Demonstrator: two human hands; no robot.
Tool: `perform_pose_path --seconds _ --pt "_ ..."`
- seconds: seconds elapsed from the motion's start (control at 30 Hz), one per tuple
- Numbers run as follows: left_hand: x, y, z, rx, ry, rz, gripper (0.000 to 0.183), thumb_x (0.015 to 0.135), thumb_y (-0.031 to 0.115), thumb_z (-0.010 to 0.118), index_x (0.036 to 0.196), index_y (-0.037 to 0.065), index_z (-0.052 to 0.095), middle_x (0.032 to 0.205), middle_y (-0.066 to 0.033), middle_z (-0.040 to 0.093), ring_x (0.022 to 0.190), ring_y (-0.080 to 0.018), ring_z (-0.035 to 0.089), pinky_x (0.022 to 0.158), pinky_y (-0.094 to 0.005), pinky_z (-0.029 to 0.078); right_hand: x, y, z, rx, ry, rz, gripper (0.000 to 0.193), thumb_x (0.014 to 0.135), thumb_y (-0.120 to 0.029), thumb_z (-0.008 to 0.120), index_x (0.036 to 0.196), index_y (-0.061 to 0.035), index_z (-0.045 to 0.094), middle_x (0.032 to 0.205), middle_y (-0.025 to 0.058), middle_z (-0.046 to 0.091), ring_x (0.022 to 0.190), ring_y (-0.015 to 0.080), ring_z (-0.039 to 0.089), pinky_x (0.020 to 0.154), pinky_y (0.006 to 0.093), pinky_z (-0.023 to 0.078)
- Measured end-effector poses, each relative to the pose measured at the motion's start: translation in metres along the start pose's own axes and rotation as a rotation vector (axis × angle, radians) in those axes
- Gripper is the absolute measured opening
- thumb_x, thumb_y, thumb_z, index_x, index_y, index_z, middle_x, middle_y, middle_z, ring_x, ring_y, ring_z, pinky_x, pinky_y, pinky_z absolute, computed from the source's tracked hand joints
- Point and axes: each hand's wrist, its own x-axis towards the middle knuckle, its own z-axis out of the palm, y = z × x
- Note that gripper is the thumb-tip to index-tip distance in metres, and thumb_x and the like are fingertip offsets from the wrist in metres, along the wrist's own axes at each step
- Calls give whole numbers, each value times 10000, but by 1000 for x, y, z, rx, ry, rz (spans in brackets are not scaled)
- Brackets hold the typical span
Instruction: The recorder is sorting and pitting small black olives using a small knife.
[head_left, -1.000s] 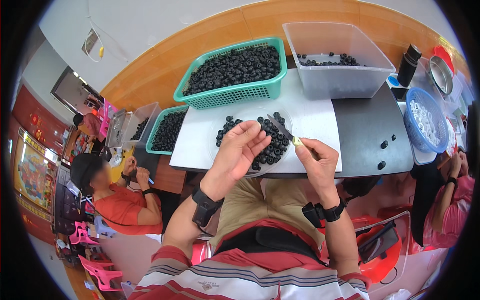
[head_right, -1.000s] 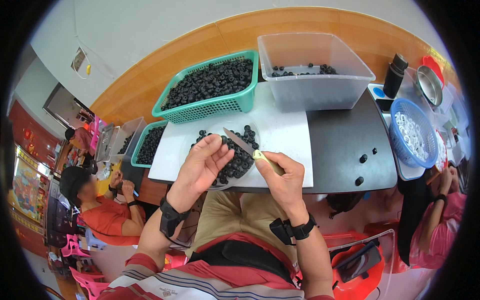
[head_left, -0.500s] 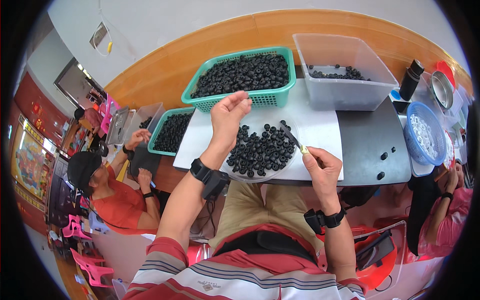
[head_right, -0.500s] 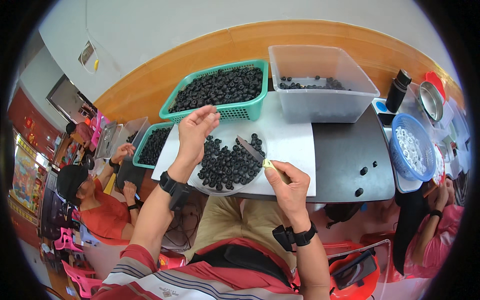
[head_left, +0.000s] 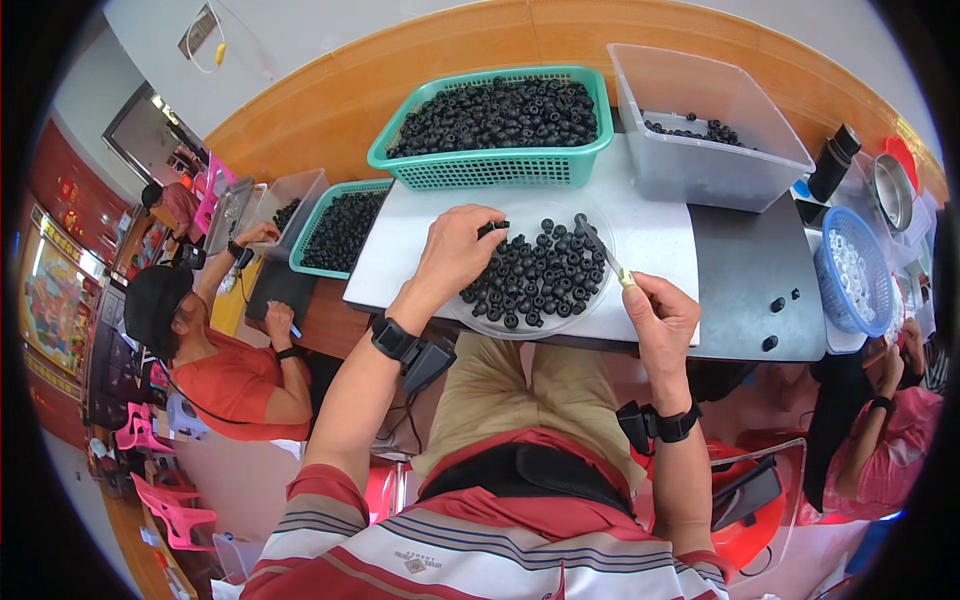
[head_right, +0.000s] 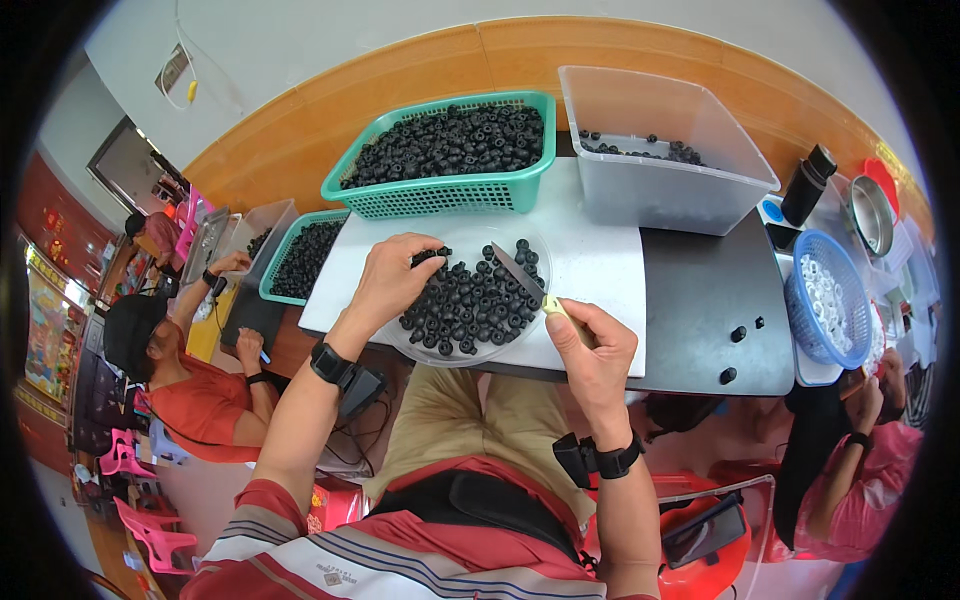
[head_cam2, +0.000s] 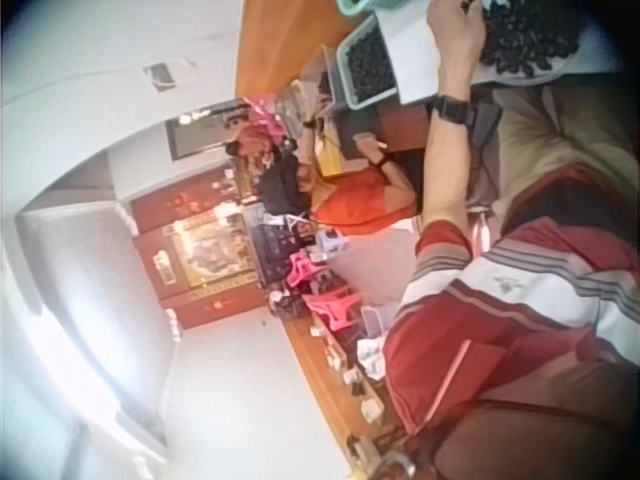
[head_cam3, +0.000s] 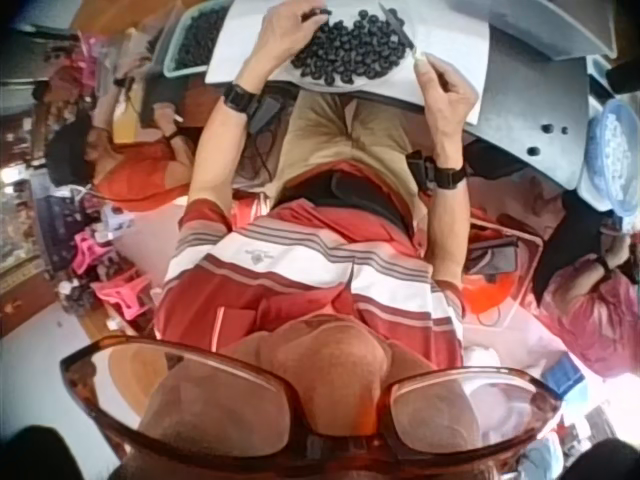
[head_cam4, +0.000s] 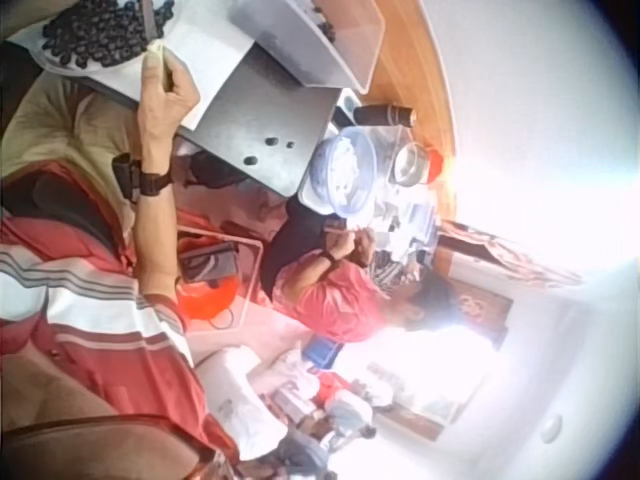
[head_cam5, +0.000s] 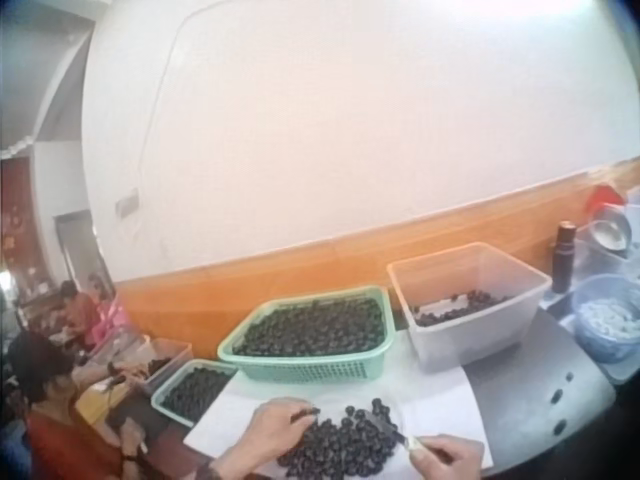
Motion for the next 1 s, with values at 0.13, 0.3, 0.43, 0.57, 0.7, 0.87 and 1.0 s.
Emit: perform_pose_path --seconds 0.13,0.3,0.43,0.57,0.7,0.87,1.0 --pt "5 -7 8 93 -47 58 218 829 118 672 1005 -6 705 992 -179 692 976 -363 621 862 -417 495 0 -1 1 -7 -14 8 284 883 -207 745 1041 26 710 834 5 677 730 50 543 660 196 425" --pt "13 -5 11 213 -106 44 204 841 121 645 998 6 705 979 -179 688 988 -371 608 856 -446 490 -1 -2 1 7 -11 21 270 881 -197 746 1035 22 713 839 9 683 734 52 545 665 195 424" --pt "17 -2 9 219 -147 30 204 831 102 643 1001 6 703 960 -185 683 965 -380 613 846 -455 491 0 -2 2 -15 -13 13 263 881 -191 745 1029 24 712 841 13 683 737 55 547 670 196 426" --pt "18 -1 9 192 -171 36 204 818 82 644 997 1 698 937 -186 675 924 -387 622 822 -463 493 0 -2 1 -22 -9 25 257 881 -185 742 1026 26 711 847 14 681 742 56 547 672 197 426" --pt "19 -2 8 193 -200 65 192 813 70 649 984 -3 697 957 -180 671 917 -382 626 811 -455 495 0 -3 1 -19 -7 54 269 884 -184 740 1033 37 703 843 4 666 737 51 538 659 194 415" --pt "16 -4 7 113 -221 106 176 818 65 655 972 -9 695 982 -172 666 925 -368 621 818 -439 494 2 -3 1 0 -10 73 284 888 -198 739 1044 37 702 810 -6 644 704 40 517 624 187 393" --pt "14 -6 6 130 -238 157 161 820 66 657 956 -10 696 993 -160 666 940 -355 613 836 -430 492 5 3 -2 41 -7 128 292 895 -232 731 1037 22 710 724 -23 611 606 33 482 541 186 359"
